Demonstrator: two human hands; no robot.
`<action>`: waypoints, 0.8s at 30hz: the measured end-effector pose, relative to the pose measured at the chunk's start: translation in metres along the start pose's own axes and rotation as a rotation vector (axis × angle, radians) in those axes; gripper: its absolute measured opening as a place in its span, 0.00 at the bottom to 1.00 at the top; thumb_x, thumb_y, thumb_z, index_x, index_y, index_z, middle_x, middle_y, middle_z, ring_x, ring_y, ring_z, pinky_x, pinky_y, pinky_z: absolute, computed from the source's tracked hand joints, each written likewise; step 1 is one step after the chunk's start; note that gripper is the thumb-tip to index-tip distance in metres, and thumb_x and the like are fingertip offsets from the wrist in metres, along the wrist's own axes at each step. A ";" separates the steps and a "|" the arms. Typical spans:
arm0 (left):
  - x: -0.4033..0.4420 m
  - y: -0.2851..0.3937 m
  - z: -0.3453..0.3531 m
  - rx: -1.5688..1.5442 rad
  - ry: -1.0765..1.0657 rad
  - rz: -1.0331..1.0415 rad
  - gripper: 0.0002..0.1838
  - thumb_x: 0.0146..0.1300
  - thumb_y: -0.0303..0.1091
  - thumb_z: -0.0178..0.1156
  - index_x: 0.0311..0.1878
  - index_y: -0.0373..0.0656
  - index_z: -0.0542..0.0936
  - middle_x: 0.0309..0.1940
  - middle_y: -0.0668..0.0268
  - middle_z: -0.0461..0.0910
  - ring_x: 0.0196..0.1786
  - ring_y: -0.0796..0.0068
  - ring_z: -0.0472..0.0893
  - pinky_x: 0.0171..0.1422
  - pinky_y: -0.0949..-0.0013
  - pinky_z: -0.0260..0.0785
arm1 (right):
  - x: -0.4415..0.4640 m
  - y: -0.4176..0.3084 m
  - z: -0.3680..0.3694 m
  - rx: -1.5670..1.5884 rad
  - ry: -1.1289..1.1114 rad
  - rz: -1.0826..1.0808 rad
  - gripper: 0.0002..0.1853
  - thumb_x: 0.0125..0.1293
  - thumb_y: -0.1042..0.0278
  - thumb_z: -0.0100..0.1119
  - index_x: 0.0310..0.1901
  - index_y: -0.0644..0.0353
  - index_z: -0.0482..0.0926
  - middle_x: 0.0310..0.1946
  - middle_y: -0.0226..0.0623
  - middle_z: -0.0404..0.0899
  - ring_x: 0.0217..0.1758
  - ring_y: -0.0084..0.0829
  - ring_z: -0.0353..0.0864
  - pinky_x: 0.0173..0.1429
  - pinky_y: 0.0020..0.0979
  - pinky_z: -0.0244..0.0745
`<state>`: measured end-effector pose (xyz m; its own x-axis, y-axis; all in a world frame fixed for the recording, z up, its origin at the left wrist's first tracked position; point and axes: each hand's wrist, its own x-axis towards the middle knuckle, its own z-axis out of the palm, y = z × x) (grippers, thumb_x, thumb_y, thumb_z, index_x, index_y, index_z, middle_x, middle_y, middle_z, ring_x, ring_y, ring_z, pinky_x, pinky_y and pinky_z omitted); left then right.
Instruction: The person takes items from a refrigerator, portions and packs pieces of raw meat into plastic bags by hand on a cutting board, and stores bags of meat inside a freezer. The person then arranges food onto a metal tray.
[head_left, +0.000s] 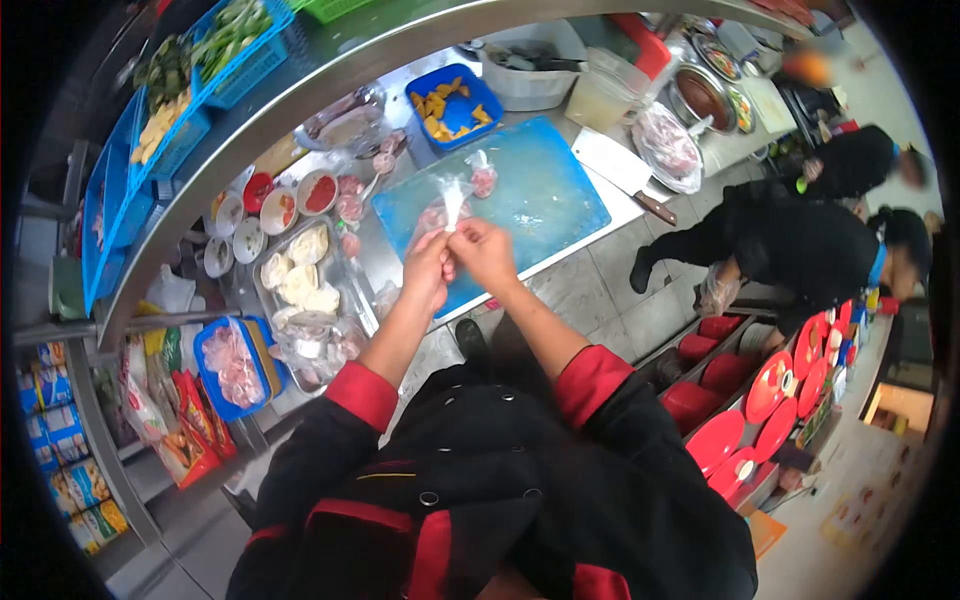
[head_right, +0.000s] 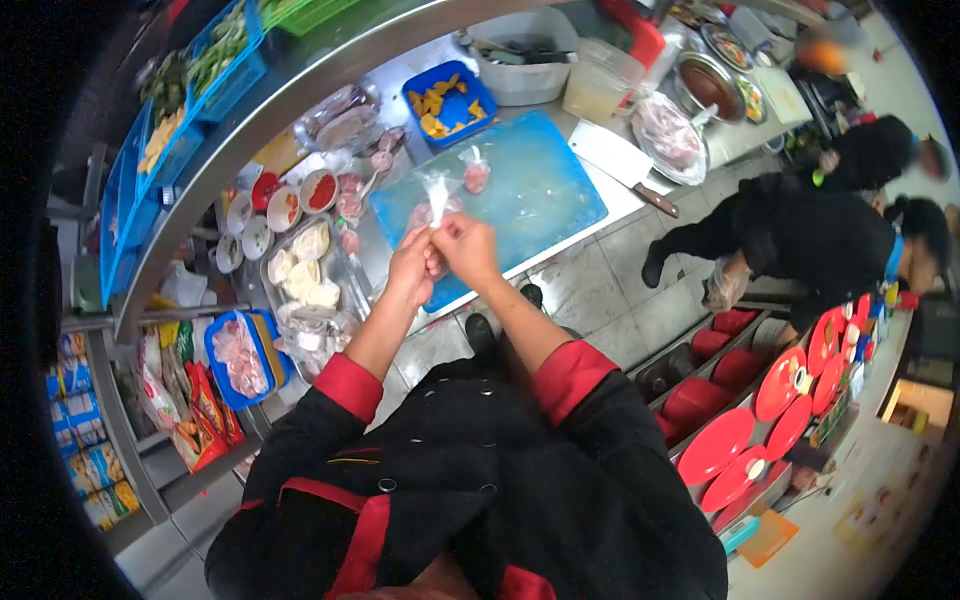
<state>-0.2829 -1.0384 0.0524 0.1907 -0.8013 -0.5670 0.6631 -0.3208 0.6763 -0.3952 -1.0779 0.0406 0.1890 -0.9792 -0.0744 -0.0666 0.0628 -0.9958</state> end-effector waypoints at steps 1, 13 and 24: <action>0.005 0.003 -0.003 0.057 -0.036 0.037 0.07 0.70 0.35 0.62 0.44 0.43 0.77 0.17 0.76 0.65 0.17 0.85 0.65 0.18 0.77 0.54 | 0.006 0.005 -0.001 0.048 -0.022 0.030 0.08 0.63 0.69 0.64 0.39 0.65 0.84 0.25 0.27 0.81 0.26 0.19 0.79 0.30 0.23 0.73; 0.017 0.019 -0.007 0.259 -0.154 0.059 0.12 0.70 0.40 0.61 0.43 0.41 0.83 0.18 0.74 0.73 0.16 0.84 0.68 0.21 0.75 0.58 | 0.028 -0.027 -0.020 -0.038 -0.244 0.352 0.09 0.65 0.68 0.63 0.41 0.65 0.82 0.29 0.32 0.83 0.27 0.22 0.83 0.26 0.24 0.76; 0.052 0.068 -0.064 0.571 -0.319 0.006 0.16 0.65 0.47 0.67 0.41 0.42 0.82 0.27 0.69 0.82 0.21 0.78 0.80 0.23 0.74 0.69 | 0.056 -0.051 0.004 -0.526 -0.343 -0.012 0.08 0.64 0.69 0.64 0.43 0.62 0.83 0.26 0.28 0.83 0.28 0.19 0.81 0.30 0.23 0.75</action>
<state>-0.1818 -1.0689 0.0387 -0.0895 -0.8862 -0.4547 0.1571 -0.4633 0.8721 -0.3775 -1.1349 0.0872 0.4904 -0.8562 -0.1626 -0.5188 -0.1369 -0.8439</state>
